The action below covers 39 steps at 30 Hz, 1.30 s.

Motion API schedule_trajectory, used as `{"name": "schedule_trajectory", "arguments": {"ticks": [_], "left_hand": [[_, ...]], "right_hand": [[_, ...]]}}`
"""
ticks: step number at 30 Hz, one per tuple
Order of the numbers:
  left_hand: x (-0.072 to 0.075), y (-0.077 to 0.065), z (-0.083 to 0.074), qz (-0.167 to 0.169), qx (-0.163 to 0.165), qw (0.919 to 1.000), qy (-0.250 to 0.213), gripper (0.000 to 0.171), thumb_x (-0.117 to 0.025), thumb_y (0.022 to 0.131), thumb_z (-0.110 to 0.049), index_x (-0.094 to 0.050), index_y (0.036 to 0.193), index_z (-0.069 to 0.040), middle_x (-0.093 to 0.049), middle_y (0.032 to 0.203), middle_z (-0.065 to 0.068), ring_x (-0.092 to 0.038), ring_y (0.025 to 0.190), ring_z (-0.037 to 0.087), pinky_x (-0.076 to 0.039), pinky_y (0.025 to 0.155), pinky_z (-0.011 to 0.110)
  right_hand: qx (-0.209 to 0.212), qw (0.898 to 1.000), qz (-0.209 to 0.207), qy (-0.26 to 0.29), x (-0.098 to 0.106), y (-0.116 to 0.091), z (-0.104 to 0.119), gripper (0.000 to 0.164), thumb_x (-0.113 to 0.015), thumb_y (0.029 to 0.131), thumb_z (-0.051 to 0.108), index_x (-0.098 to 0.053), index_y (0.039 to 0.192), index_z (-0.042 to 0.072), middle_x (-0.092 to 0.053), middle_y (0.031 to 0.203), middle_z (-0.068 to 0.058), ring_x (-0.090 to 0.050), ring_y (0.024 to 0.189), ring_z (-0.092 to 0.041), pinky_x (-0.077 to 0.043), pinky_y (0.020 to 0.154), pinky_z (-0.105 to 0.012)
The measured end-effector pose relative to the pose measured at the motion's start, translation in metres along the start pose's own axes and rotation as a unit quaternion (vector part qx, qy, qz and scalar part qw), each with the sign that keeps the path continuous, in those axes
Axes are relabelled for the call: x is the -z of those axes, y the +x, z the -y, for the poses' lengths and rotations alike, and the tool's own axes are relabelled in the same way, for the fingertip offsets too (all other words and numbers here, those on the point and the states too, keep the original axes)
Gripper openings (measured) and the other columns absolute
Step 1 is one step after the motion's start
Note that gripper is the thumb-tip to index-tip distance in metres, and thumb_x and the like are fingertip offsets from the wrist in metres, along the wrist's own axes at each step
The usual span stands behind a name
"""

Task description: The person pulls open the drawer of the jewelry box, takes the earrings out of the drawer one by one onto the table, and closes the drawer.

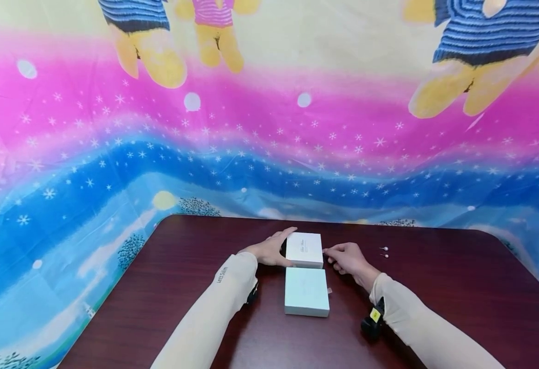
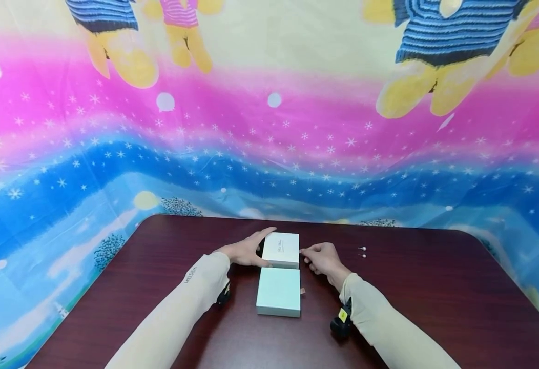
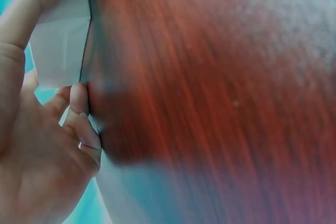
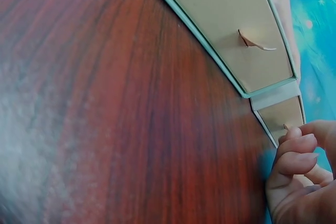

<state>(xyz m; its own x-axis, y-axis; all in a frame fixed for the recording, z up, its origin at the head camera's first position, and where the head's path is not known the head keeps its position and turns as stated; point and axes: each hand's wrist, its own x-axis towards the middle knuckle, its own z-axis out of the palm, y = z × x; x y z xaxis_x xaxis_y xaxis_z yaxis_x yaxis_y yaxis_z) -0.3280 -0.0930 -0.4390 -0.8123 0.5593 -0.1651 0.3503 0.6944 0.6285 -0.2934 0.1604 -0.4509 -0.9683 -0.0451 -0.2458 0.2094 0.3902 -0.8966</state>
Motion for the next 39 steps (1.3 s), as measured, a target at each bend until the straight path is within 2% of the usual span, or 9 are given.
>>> {"name": "schedule_trajectory", "arguments": {"ticks": [7, 14, 24, 32, 39], "left_hand": [[0.0, -0.002, 0.001, 0.012, 0.004, 0.9995, -0.03, 0.104, -0.078, 0.087, -0.032, -0.008, 0.164, -0.024, -0.02, 0.167, 0.013, -0.048, 0.137, 0.039, -0.041, 0.111, 0.05], [0.001, -0.003, 0.004, 0.016, 0.011, 0.9983, -0.054, 0.105, -0.078, 0.087, -0.033, -0.007, 0.164, -0.024, -0.016, 0.167, 0.013, -0.047, 0.137, 0.04, -0.042, 0.109, 0.05], [0.005, -0.011, 0.001, 0.007, 0.017, 0.9971, -0.073, 0.102, -0.077, 0.087, -0.035, -0.009, 0.163, -0.027, -0.024, 0.164, 0.012, -0.05, 0.132, 0.034, -0.043, 0.106, 0.048], [0.007, -0.013, 0.0, 0.0, 0.015, 0.9977, -0.066, 0.096, -0.073, 0.091, -0.035, -0.012, 0.163, -0.021, -0.032, 0.159, 0.013, -0.053, 0.125, 0.031, -0.043, 0.105, 0.047], [0.008, -0.018, -0.002, -0.006, 0.019, 0.9974, -0.07, 0.093, -0.073, 0.091, -0.036, -0.014, 0.163, -0.022, -0.035, 0.158, 0.013, -0.055, 0.118, 0.029, -0.044, 0.104, 0.045]], "right_hand": [[0.006, 1.0, -0.002, -0.001, 0.001, -0.002, -0.001, 0.026, -0.06, 0.102, 0.022, -0.072, 0.101, -0.001, -0.056, 0.069, 0.0, -0.047, 0.056, -0.012, -0.04, 0.054, -0.027], [0.006, 1.0, -0.005, -0.003, 0.003, -0.003, -0.001, 0.027, -0.057, 0.103, 0.02, -0.073, 0.111, 0.001, -0.057, 0.07, 0.0, -0.047, 0.056, -0.012, -0.041, 0.055, -0.027], [0.005, 1.0, -0.008, 0.005, 0.01, -0.002, -0.002, 0.027, -0.059, 0.102, 0.021, -0.071, 0.104, -0.003, -0.058, 0.071, 0.001, -0.048, 0.058, -0.012, -0.043, 0.056, -0.026], [0.013, 1.0, -0.006, -0.015, 0.016, -0.007, 0.0, 0.03, -0.059, 0.102, 0.023, -0.069, 0.11, -0.004, -0.059, 0.073, 0.001, -0.048, 0.058, -0.011, -0.044, 0.055, -0.027], [0.021, 0.999, -0.005, -0.036, 0.024, -0.01, 0.002, 0.031, -0.058, 0.103, 0.023, -0.07, 0.109, -0.004, -0.06, 0.075, 0.0, -0.049, 0.058, -0.013, -0.045, 0.056, -0.029]]}}
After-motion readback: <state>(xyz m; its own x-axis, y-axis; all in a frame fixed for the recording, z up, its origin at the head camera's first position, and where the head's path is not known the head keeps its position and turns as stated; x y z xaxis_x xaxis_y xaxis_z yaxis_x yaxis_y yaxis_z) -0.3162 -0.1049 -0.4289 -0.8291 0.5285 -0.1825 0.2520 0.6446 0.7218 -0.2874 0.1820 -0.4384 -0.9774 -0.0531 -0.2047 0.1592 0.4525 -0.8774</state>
